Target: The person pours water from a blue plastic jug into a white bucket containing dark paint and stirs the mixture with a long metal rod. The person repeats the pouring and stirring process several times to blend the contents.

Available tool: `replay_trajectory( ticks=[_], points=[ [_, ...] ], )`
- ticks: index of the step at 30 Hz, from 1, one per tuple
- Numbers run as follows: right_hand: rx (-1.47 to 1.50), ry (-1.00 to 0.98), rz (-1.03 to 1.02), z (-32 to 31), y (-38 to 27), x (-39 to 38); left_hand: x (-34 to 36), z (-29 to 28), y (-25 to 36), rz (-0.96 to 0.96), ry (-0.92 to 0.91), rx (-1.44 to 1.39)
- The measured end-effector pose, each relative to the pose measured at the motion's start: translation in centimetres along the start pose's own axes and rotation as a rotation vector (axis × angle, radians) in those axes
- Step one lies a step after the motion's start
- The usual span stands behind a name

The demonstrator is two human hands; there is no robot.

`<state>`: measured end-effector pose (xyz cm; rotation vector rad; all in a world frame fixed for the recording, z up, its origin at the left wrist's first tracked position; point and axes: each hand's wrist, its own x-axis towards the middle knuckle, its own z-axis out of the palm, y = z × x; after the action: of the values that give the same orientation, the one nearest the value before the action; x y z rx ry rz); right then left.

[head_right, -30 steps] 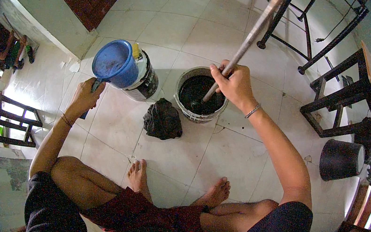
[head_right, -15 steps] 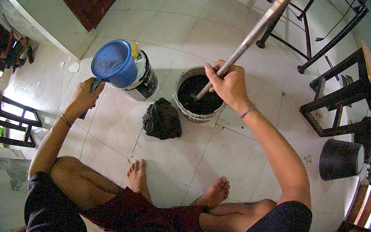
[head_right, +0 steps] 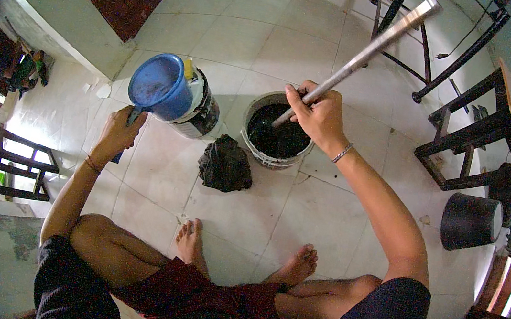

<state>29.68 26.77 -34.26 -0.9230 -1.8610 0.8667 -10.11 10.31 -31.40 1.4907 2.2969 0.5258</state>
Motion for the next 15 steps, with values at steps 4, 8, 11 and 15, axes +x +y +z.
replay_trajectory(
  ticks=[4, 8, 11, 15],
  points=[
    [-0.448, 0.121, -0.521, -0.7, 0.3, 0.9, 0.2, 0.0, -0.2, 0.045, 0.007, 0.021],
    [-0.411, -0.062, -0.405, -0.7, -0.5, 0.9, 0.0, 0.0, 0.0, 0.016, -0.002, -0.013],
    [0.018, -0.13, -0.007, 0.3, -1.0, -0.1, 0.1, 0.0, 0.2, 0.018, -0.003, 0.0],
    [-0.033, -0.027, -0.016, 0.5, -0.4, -0.1, 0.0, 0.0, 0.1, -0.012, -0.014, -0.012]
  ],
)
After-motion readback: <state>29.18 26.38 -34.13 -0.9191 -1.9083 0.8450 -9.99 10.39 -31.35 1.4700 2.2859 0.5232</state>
